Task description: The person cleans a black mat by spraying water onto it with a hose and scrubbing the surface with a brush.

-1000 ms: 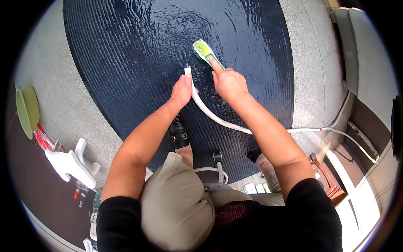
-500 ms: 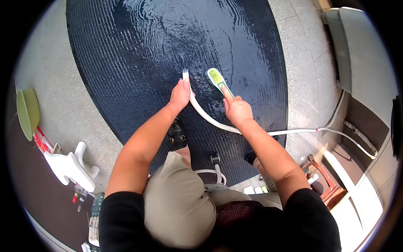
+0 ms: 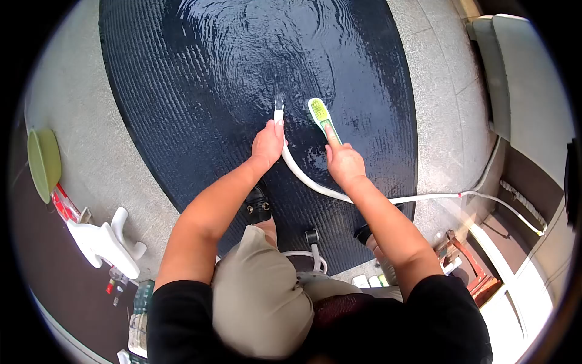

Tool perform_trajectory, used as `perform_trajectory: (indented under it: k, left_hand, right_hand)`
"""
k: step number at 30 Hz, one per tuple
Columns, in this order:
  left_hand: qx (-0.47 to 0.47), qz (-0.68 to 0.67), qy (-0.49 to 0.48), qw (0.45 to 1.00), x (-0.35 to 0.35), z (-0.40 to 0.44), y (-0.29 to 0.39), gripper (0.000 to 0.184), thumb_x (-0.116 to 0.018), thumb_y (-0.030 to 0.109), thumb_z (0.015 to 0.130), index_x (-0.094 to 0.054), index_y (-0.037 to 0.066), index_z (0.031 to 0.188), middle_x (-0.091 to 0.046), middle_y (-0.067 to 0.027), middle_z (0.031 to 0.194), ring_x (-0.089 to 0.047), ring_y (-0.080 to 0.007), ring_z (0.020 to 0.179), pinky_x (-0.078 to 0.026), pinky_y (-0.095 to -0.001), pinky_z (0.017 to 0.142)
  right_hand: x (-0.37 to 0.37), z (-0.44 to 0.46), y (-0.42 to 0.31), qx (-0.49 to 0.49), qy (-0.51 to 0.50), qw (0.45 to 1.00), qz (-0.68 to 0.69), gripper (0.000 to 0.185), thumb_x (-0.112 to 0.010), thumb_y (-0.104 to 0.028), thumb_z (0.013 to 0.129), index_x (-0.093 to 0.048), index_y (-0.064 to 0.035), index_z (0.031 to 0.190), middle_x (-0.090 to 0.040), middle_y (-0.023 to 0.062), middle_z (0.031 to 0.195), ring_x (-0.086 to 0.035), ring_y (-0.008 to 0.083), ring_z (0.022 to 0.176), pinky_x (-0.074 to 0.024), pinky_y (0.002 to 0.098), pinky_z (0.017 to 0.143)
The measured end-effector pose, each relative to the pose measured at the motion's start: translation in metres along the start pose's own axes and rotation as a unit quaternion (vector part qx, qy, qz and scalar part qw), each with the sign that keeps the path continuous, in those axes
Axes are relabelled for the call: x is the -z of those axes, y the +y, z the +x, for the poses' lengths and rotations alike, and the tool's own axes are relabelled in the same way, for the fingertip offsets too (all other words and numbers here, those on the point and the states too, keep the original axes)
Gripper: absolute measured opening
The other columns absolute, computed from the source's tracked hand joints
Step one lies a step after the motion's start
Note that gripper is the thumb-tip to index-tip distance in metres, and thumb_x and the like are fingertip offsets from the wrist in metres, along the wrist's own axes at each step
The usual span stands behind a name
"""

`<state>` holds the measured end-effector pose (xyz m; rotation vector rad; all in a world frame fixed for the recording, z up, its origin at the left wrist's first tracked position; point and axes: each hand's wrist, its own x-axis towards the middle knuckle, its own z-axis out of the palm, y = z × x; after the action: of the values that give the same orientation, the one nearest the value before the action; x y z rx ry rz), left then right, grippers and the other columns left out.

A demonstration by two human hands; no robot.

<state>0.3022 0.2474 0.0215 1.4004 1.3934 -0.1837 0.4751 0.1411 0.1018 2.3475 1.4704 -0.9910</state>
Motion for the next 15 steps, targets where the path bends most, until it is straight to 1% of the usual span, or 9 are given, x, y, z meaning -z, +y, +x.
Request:
perform_trajectory:
  k: [3,5,7,8,9,10,11,13,15]
  left_hand:
    - [-0.02,0.116,0.011,0.993,-0.002,0.015,0.012,0.047,-0.034,0.042,0.098,-0.06,0.003,0.096,-0.066,-0.0231,0.093,-0.062,-0.0409,0.091,-0.048,-0.0487,0.082]
    - [-0.042,0.202,0.018,0.978,0.002,0.023,0.027,0.05,-0.035,0.044,0.097,-0.062,0.002,0.089,-0.067,-0.0209,0.088,-0.063,-0.0385,0.088,-0.048,-0.0471,0.083]
    - [-0.018,0.245,-0.006,0.969,0.011,0.03,0.046,0.053,-0.041,0.049,0.093,-0.066,0.003,0.089,-0.068,-0.0181,0.089,-0.064,-0.0366,0.09,-0.049,-0.0454,0.084]
    - [0.002,0.27,-0.006,0.963,0.021,0.029,0.062,0.05,-0.044,0.049,0.091,-0.068,0.006,0.099,-0.069,-0.0154,0.096,-0.065,-0.0321,0.096,-0.05,-0.042,0.084]
    - [-0.039,0.264,0.064,0.962,0.023,0.035,0.063,0.05,-0.048,0.053,0.089,-0.067,0.007,0.088,-0.068,-0.015,0.088,-0.065,-0.0337,0.089,-0.05,-0.0433,0.079]
    - [-0.051,0.239,0.089,0.966,0.034,0.039,0.072,0.043,-0.053,0.05,0.088,-0.064,0.009,0.087,-0.068,-0.0141,0.085,-0.065,-0.0335,0.085,-0.049,-0.0436,0.075]
    - [-0.088,0.162,0.134,0.974,0.037,0.053,0.07,0.035,-0.058,0.043,0.087,-0.061,0.008,0.088,-0.067,-0.0144,0.085,-0.064,-0.0339,0.083,-0.049,-0.0441,0.072]
    - [-0.191,0.063,0.278,0.939,0.035,0.102,0.058,0.021,-0.065,0.025,0.085,-0.061,0.008,0.096,-0.062,-0.0097,0.078,-0.061,-0.0275,0.074,-0.049,-0.0384,0.07]
    - [-0.192,-0.002,0.297,0.936,0.043,0.126,0.069,0.022,-0.069,0.024,0.082,-0.064,0.008,0.097,-0.061,-0.0059,0.078,-0.061,-0.0232,0.075,-0.049,-0.0359,0.072]
  right_hand:
    - [0.005,0.018,0.006,0.017,0.039,0.999,-0.007,0.055,-0.049,-0.029,0.094,-0.03,-0.0287,0.146,-0.061,0.0233,0.08,-0.064,0.0387,0.073,-0.0513,0.0493,0.072]
    - [0.03,0.067,-0.013,0.004,0.083,0.997,0.001,0.049,-0.046,-0.031,0.095,-0.037,-0.0265,0.143,-0.063,0.0217,0.082,-0.065,0.0385,0.076,-0.0515,0.0485,0.072]
    - [0.056,0.113,-0.03,-0.021,0.106,0.994,0.013,0.048,-0.043,-0.032,0.096,-0.036,-0.0246,0.143,-0.066,0.0204,0.091,-0.065,0.0355,0.086,-0.0506,0.0464,0.079]
    - [0.069,0.126,-0.037,-0.037,0.084,0.996,0.017,0.047,-0.041,-0.031,0.097,-0.036,-0.0231,0.144,-0.066,0.0196,0.097,-0.065,0.0345,0.091,-0.0499,0.046,0.082]
    - [0.077,0.133,-0.042,-0.05,0.068,0.996,0.006,0.048,-0.039,-0.03,0.098,-0.033,-0.0221,0.145,-0.066,0.0194,0.101,-0.064,0.0342,0.094,-0.0493,0.0458,0.084]
    - [0.076,0.136,-0.042,-0.047,0.065,0.997,-0.005,0.049,-0.039,-0.03,0.098,-0.032,-0.0219,0.146,-0.066,0.0193,0.102,-0.064,0.0341,0.095,-0.0491,0.0456,0.084]
    - [0.075,0.137,-0.042,-0.043,0.063,0.997,-0.018,0.05,-0.038,-0.03,0.098,-0.03,-0.0217,0.146,-0.066,0.0193,0.103,-0.064,0.0339,0.096,-0.0489,0.0455,0.085]
    - [0.083,0.139,-0.041,-0.039,0.049,0.998,-0.025,0.051,-0.038,-0.03,0.098,-0.028,-0.0218,0.147,-0.066,0.0191,0.103,-0.064,0.0338,0.096,-0.0488,0.0454,0.085]
    - [0.081,0.141,-0.042,-0.039,0.034,0.998,-0.028,0.052,-0.038,-0.03,0.098,-0.026,-0.0219,0.148,-0.066,0.0189,0.104,-0.064,0.0337,0.097,-0.0487,0.0453,0.086]
